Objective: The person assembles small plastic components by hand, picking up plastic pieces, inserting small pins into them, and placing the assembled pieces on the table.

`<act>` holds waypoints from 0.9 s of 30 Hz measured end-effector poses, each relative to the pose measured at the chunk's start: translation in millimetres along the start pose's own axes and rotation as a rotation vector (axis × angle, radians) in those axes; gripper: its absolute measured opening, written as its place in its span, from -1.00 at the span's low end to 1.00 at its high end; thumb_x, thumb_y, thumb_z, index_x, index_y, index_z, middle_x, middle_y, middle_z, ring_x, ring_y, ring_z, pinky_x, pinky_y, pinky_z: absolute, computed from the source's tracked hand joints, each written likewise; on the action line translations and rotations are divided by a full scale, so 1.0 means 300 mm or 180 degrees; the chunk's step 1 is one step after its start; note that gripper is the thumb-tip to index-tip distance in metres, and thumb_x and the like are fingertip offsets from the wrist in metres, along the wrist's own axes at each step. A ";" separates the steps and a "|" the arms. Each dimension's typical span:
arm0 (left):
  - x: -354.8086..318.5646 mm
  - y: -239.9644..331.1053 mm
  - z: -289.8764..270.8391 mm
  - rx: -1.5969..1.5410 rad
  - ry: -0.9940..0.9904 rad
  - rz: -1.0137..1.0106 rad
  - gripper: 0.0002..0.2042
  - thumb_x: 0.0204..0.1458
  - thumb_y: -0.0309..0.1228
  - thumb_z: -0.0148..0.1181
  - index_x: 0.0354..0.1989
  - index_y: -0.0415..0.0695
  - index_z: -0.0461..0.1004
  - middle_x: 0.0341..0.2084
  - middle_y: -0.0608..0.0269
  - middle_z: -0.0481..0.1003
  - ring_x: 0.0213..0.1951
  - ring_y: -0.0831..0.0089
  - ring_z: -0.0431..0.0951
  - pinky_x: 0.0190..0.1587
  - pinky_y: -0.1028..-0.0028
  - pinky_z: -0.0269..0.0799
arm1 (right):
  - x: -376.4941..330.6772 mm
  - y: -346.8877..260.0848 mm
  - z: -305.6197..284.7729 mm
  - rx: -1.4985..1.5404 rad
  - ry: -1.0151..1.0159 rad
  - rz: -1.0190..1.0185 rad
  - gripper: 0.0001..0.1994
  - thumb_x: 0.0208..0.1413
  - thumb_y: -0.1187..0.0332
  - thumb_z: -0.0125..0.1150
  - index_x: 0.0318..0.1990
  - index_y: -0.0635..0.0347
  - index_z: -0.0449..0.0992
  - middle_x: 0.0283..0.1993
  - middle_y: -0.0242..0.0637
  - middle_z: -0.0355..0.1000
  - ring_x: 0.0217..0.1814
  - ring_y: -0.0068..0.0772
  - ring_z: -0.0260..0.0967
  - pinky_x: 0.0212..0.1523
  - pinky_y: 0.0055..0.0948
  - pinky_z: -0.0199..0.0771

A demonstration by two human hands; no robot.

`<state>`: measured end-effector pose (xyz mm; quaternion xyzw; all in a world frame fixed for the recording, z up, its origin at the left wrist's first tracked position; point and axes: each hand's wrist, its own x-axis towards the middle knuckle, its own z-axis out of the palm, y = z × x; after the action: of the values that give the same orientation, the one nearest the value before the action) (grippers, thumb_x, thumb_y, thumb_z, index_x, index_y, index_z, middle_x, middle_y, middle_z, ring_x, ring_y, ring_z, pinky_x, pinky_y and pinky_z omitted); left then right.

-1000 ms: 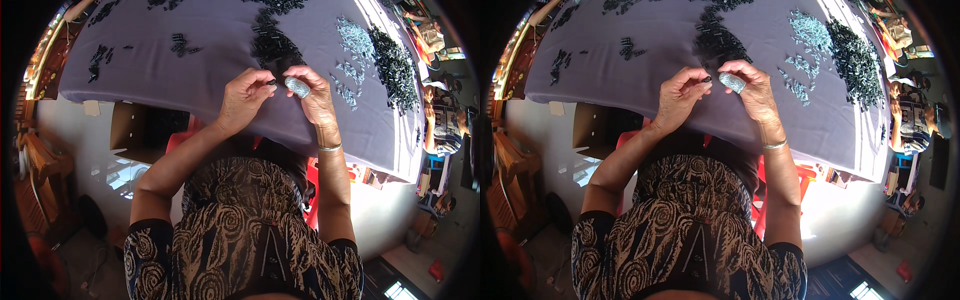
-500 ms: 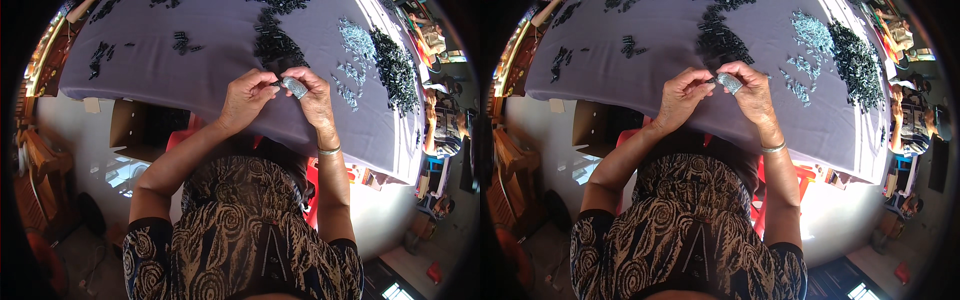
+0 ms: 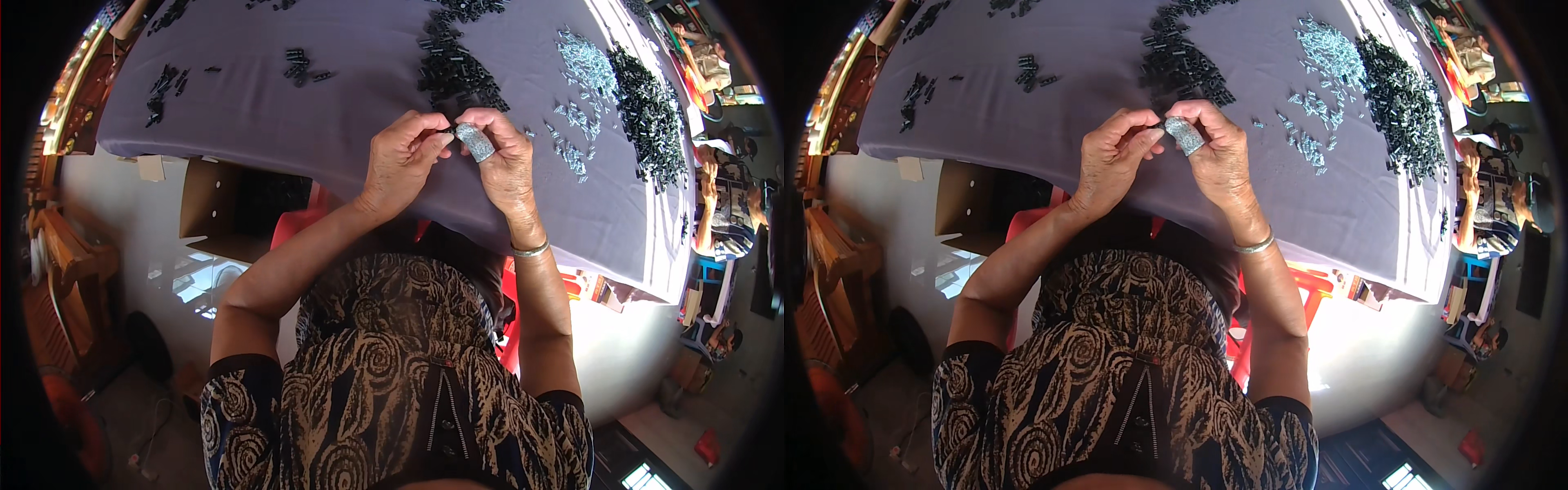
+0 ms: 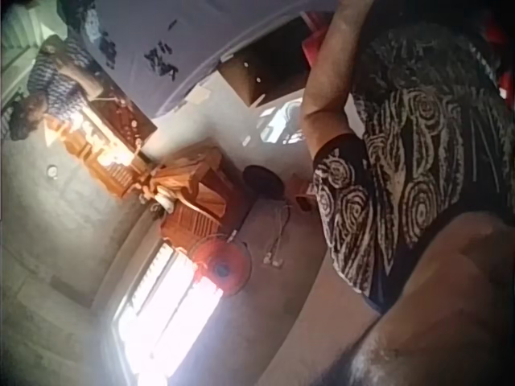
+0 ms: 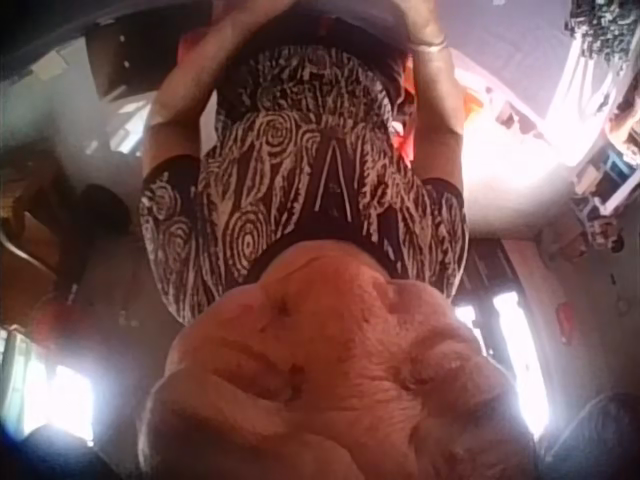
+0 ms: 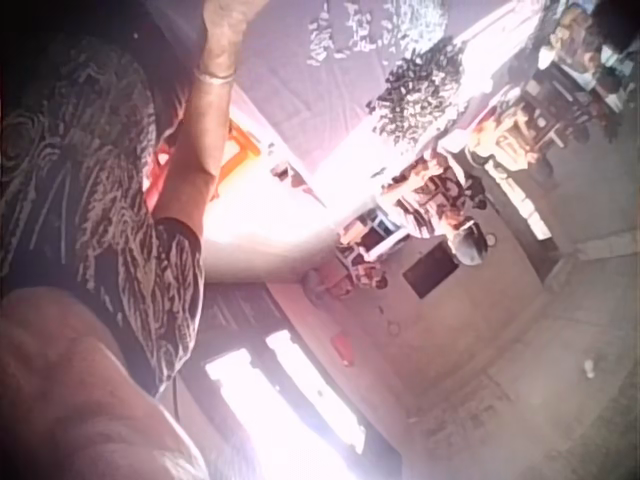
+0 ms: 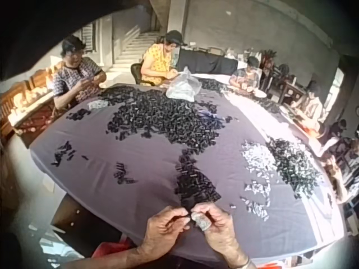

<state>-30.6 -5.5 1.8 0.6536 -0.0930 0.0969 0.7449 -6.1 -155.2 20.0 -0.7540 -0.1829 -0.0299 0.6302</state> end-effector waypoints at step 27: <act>0.004 -0.047 0.015 -0.0476 0.0558 0.0100 -0.87 0.10 -0.59 0.08 -0.19 -0.31 0.46 -0.41 0.31 0.47 -0.41 0.57 0.51 -0.33 0.57 0.50 | -0.012 0.001 0.165 0.0977 0.0868 0.0127 -0.94 0.11 0.61 0.06 -0.28 0.27 0.42 -0.39 -0.46 0.40 -0.39 -0.71 0.35 -0.33 -0.60 0.52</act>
<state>-25.7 -11.7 -10.6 0.5837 -0.0446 0.1581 0.7952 -18.6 -108.7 8.7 -0.6416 -0.0834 -0.0911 0.7571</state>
